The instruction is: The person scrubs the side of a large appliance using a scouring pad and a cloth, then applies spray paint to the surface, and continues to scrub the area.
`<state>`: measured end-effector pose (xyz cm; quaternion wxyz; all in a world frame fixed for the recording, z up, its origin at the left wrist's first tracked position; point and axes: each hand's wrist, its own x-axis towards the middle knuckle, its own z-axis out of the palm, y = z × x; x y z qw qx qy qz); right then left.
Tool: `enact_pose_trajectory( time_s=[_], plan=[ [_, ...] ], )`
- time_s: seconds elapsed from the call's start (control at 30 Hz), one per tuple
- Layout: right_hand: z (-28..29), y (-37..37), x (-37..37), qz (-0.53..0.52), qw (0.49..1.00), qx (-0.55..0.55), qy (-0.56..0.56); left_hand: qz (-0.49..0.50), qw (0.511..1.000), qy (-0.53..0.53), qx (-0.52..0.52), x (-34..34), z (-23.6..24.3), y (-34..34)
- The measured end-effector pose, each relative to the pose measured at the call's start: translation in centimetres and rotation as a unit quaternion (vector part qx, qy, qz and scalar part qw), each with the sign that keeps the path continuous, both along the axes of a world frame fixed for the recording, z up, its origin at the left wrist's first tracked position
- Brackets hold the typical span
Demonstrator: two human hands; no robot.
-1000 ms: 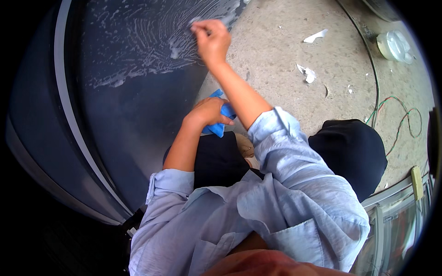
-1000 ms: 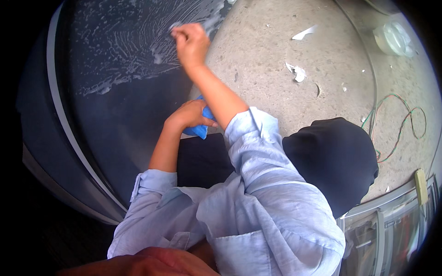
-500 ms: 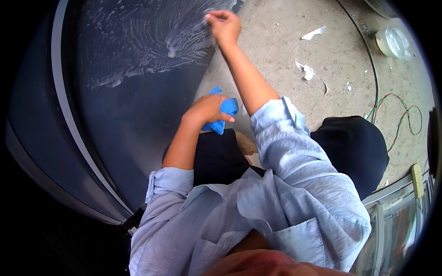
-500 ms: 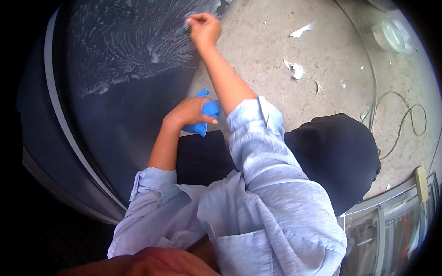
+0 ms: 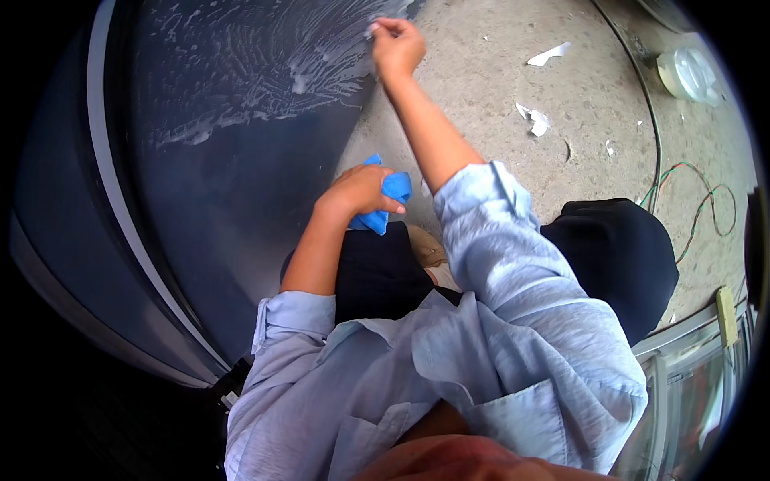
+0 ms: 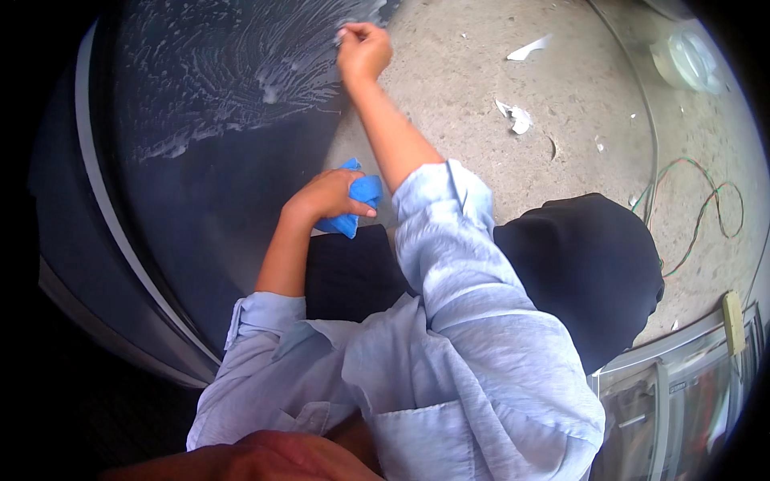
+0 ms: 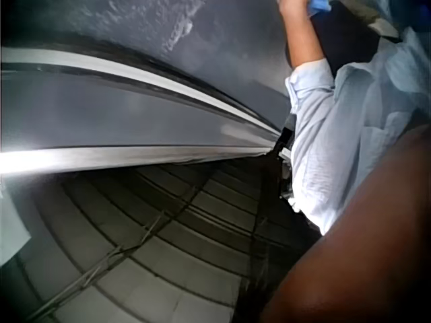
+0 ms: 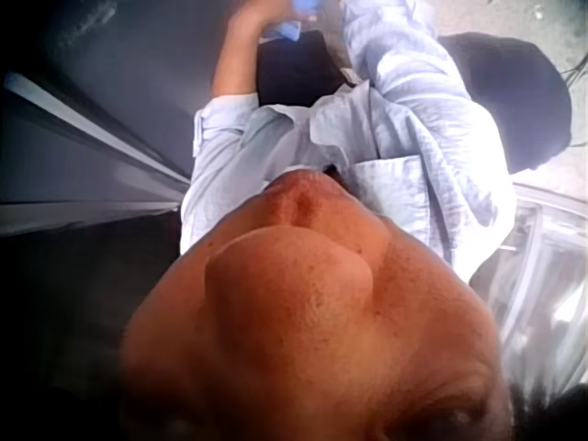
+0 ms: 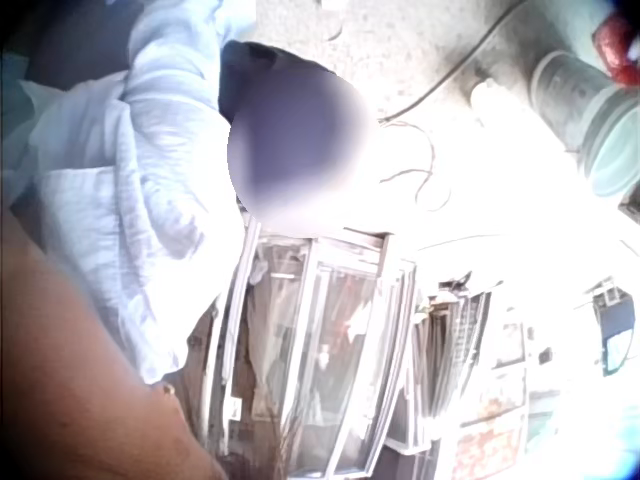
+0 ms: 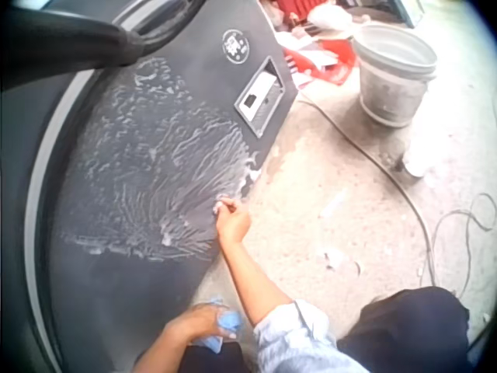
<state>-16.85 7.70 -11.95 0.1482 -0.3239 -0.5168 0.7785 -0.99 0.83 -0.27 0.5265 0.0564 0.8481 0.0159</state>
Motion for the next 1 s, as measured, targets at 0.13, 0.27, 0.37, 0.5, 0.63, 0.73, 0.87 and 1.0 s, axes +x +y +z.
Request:
enact_pose_trajectory(
  time_s=[0.13, 0.27, 0.37, 0.5, 0.63, 0.73, 0.87, 1.0],
  plan=[
    [0.3, -1.4, 0.8, -0.016, 0.998, 0.039, 0.041, 0.002, 0.999, -0.035, -0.001, -0.5, 0.3, 0.3],
    [5.3, -3.5, 5.2, 0.076, 0.985, 0.053, 0.145, 0.008, 0.997, 0.052, 0.059, 0.6, -0.8, -0.9],
    [1.7, -2.4, 1.7, 0.017, 0.993, 0.072, 0.092, 0.018, 0.999, 0.012, 0.029, -0.2, 0.3, 0.7],
    [-0.9, 0.0, -1.0, -0.003, 0.999, 0.052, 0.011, 0.0, 1.0, -0.012, -0.008, -0.4, 0.9, 1.1],
    [3.4, -3.1, 3.5, 0.024, 0.983, 0.132, 0.121, 0.017, 1.0, 0.004, 0.021, -0.1, 0.4, 0.4],
    [4.0, -2.6, 3.8, 0.044, 0.983, 0.105, 0.146, 0.014, 0.999, 0.016, 0.048, -0.1, 0.6, 0.7],
    [0.1, -0.4, -0.2, 0.0, 0.999, 0.016, 0.051, -0.001, 1.0, -0.002, 0.003, -0.3, 1.0, 1.3],
    [2.5, -1.7, 2.4, 0.035, 0.994, 0.074, 0.074, -0.003, 1.0, -0.009, 0.024, 0.0, 0.0, 0.4]
  ],
)
